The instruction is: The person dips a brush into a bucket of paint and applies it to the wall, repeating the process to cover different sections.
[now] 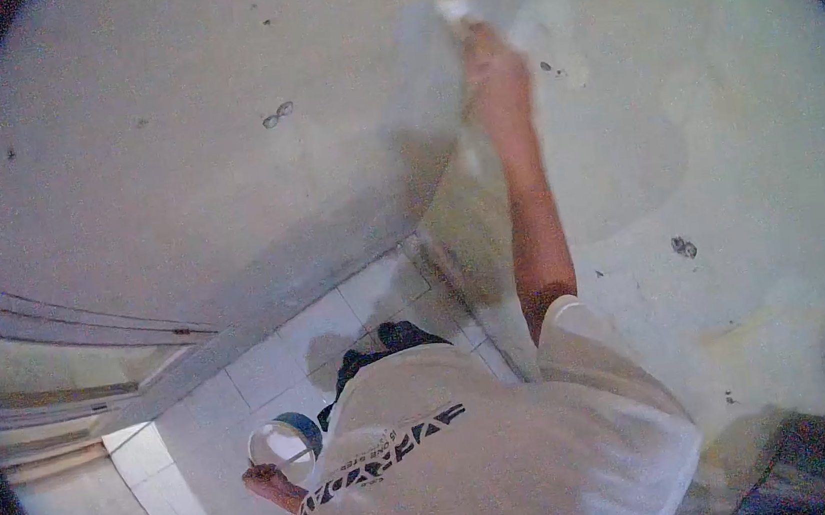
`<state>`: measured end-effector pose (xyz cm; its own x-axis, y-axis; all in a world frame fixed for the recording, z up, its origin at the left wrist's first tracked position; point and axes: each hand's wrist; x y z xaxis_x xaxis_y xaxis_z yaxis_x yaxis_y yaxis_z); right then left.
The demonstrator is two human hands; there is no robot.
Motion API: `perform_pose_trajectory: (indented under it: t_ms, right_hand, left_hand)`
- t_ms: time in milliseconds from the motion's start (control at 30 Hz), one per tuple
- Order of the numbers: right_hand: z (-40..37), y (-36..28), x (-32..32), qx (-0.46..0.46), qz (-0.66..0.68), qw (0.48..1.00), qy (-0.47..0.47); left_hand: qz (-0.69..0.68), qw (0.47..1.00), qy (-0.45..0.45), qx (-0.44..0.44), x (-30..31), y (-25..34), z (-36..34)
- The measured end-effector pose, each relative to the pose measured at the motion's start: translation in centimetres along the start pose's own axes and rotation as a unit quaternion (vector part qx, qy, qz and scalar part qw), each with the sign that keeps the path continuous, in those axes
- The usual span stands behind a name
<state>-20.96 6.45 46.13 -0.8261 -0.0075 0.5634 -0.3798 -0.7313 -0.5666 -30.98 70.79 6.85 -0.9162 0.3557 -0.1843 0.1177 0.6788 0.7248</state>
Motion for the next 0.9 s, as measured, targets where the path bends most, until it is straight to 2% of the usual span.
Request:
perform_pose_trajectory:
  t_ms: [33, 100, 133, 167, 233, 267, 300, 367, 433, 467, 500, 533, 567, 600, 633, 667, 700, 733, 767, 833, 900]
  right_hand:
    - [-1.0, 1.7, -0.6, -0.004, 0.002, 1.000, 0.007]
    - [-2.2, 3.8, -1.5, 0.217, -0.063, 0.972, -0.063]
    - [-2.3, 4.3, -1.2, 0.206, -0.019, 0.977, -0.052]
    - [-2.6, 5.0, -1.0, 0.199, -0.015, 0.978, -0.052]
    - [-1.3, -0.6, 3.3, 0.087, 0.044, 0.995, 0.017]
    - [-1.1, -3.3, 4.8, 0.102, 0.040, 0.993, 0.051]
    - [-1.3, -2.7, 3.5, 0.095, 0.039, 0.993, 0.051]
    - [-2.2, 0.5, -1.9, 0.177, 0.040, 0.983, 0.039]
    - [-6.5, 5.8, -5.7, 0.106, 0.018, 0.985, -0.137]
    - [-8.2, 9.0, -8.1, 0.121, -0.040, 0.965, -0.228]
    - [-9.9, 9.0, -7.7, 0.125, -0.101, 0.933, -0.322]
    - [-9.6, 9.1, -7.4, 0.125, -0.098, 0.934, -0.320]
    - [-8.2, 9.2, -7.2, 0.138, -0.034, 0.968, -0.207]
    - [-7.5, 7.3, -4.8, 0.139, 0.028, 0.985, -0.100]
    - [-5.1, 4.6, -1.2, 0.186, -0.032, 0.981, -0.039]
    - [-3.5, 1.6, 2.0, 0.128, 0.062, 0.990, 0.019]
    - [-2.8, -1.5, 4.4, 0.099, 0.101, 0.988, 0.064]
    - [-2.5, -3.5, 5.4, 0.075, 0.141, 0.981, 0.111]
    - [-3.0, -2.6, 3.4, 0.074, 0.140, 0.981, 0.110]
    - [-5.4, 2.8, -4.8, 0.167, 0.092, 0.978, 0.089]
    - [-11.4, 7.9, -11.4, 0.136, 0.140, 0.980, 0.038]
  left_hand:
    - [0.000, 1.000, -0.007, -0.003, 0.2, 0.2, 1.1]
    - [0.039, 0.999, -0.030, -0.006, 0.9, 0.2, 2.1]
    - [-0.013, 0.998, -0.028, 0.054, 0.6, 1.1, 1.1]
    - [-0.010, 0.998, -0.029, 0.047, 1.1, 1.6, 1.8]
    - [0.005, 0.999, -0.035, 0.020, 1.8, 0.2, 3.7]
    - [0.010, 0.999, -0.036, 0.018, 1.8, -0.3, 4.2]
    - [0.041, 0.998, -0.052, 0.005, 1.8, -0.6, 5.0]
    - [0.068, 0.996, -0.063, -0.016, 2.0, 0.5, 5.2]
    - [-0.015, 0.995, -0.085, 0.054, 0.1, 1.3, 1.8]
    - [-0.009, 0.996, -0.075, 0.043, -0.2, 1.3, 1.2]
    - [-0.003, 0.996, -0.077, 0.037, 0.1, 2.1, 1.1]
    - [-0.012, 0.997, -0.056, 0.059, -0.1, 2.0, 1.0]
    - [-0.027, 0.996, -0.036, 0.082, -1.0, 1.7, 1.0]
    - [0.024, 0.996, -0.081, 0.011, 0.1, 0.0, 4.8]
    - [0.089, 0.987, -0.123, -0.058, 2.7, -0.9, 8.5]
    - [0.058, 0.993, -0.106, -0.015, 2.0, 0.8, 5.4]
    - [0.018, 0.995, -0.092, 0.031, -1.0, 1.9, 0.4]
    - [0.026, 0.995, -0.090, 0.032, -0.7, 2.0, 0.2]
    - [0.010, 0.994, -0.103, 0.039, -0.7, 2.1, 0.2]
    - [-0.006, 0.992, -0.116, 0.045, -1.0, 2.2, 1.1]
    - [0.002, 0.990, -0.120, 0.080, -0.1, 1.8, 2.0]
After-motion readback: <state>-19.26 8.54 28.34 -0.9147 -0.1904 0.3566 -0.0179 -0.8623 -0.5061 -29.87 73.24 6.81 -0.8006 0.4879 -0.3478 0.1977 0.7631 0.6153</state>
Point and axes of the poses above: each hand's wrist, its own z-axis towards the middle knuckle, its own x-axis out of the back of the hand, y = z × x, and after that the axes turned 5 degrees about y, right-handed
